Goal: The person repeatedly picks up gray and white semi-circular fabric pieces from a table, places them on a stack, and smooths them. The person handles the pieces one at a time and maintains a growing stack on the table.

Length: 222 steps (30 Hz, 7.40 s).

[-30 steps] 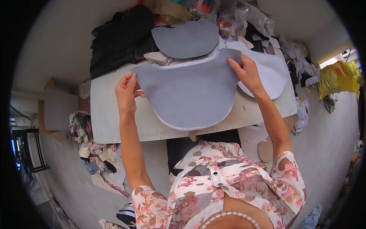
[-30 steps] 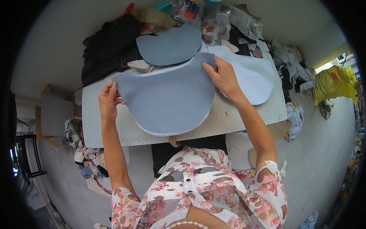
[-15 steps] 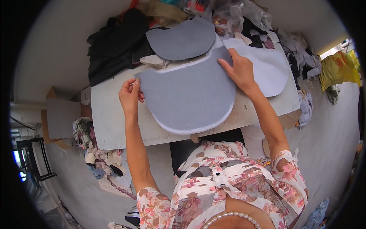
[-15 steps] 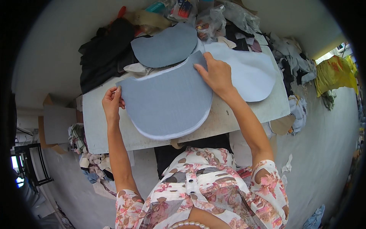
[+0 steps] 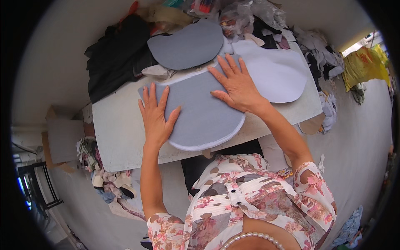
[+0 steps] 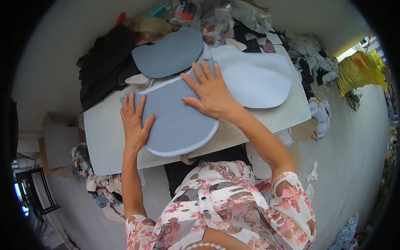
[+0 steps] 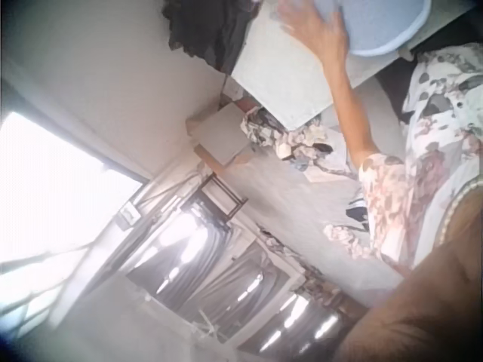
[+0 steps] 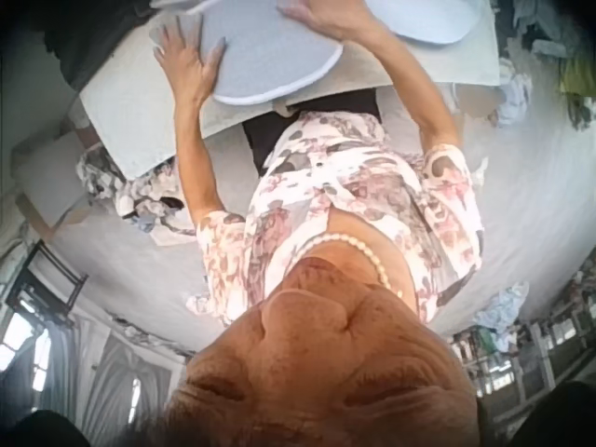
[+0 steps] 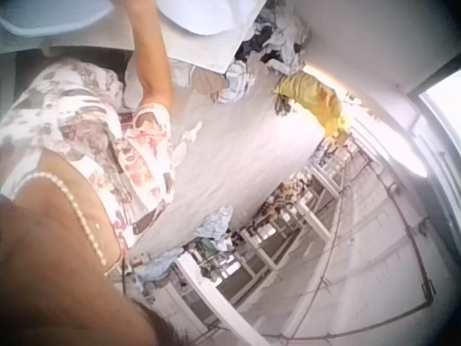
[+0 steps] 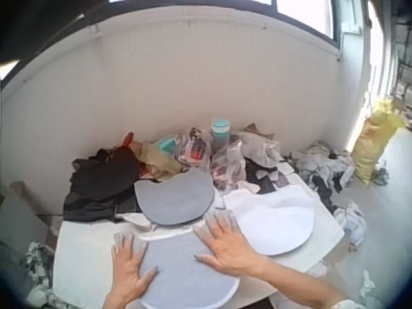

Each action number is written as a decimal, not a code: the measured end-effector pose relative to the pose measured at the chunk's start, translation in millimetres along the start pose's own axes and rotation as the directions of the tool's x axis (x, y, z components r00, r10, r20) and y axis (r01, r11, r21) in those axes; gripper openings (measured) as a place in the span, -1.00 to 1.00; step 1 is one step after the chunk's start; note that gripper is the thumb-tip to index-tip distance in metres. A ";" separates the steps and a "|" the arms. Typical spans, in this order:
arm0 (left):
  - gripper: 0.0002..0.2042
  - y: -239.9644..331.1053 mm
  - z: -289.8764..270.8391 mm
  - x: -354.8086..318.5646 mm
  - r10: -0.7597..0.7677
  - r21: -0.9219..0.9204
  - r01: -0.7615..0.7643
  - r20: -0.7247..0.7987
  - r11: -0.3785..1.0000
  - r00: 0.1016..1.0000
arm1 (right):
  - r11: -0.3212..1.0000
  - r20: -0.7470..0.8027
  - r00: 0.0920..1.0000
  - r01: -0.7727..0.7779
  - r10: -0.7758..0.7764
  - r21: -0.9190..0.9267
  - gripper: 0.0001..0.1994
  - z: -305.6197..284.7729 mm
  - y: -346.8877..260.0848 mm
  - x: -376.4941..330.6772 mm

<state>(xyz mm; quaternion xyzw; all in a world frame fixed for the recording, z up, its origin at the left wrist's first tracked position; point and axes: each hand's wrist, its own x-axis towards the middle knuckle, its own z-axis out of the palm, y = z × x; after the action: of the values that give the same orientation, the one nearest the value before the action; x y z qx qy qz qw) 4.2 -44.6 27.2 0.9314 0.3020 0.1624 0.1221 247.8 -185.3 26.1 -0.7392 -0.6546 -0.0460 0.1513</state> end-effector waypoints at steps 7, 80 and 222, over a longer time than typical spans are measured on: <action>-0.43 -6.6 -15.1 4.0 -0.051 -0.204 0.020 -0.152 0.979 0.987 | 0.874 -0.276 0.857 -0.328 0.435 0.360 -0.68 -9.4 68.2 2.8; -0.78 191.2 14.2 172.3 0.195 -0.994 0.099 0.089 -0.040 0.977 | 0.525 -0.226 0.842 -0.079 0.491 0.847 -0.84 -201.2 179.0 -141.3; -0.81 7.1 -142.6 61.9 -0.362 -0.886 -0.267 -0.408 0.380 0.838 | 0.381 -0.322 0.884 0.184 0.339 0.906 -0.70 -133.8 46.7 60.4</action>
<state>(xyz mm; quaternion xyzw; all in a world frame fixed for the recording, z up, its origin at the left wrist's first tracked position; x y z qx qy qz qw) 1.6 5.5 174.5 0.6045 0.2085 0.5542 0.5329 319.4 -170.2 161.7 -0.5260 -0.4754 0.1591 0.6871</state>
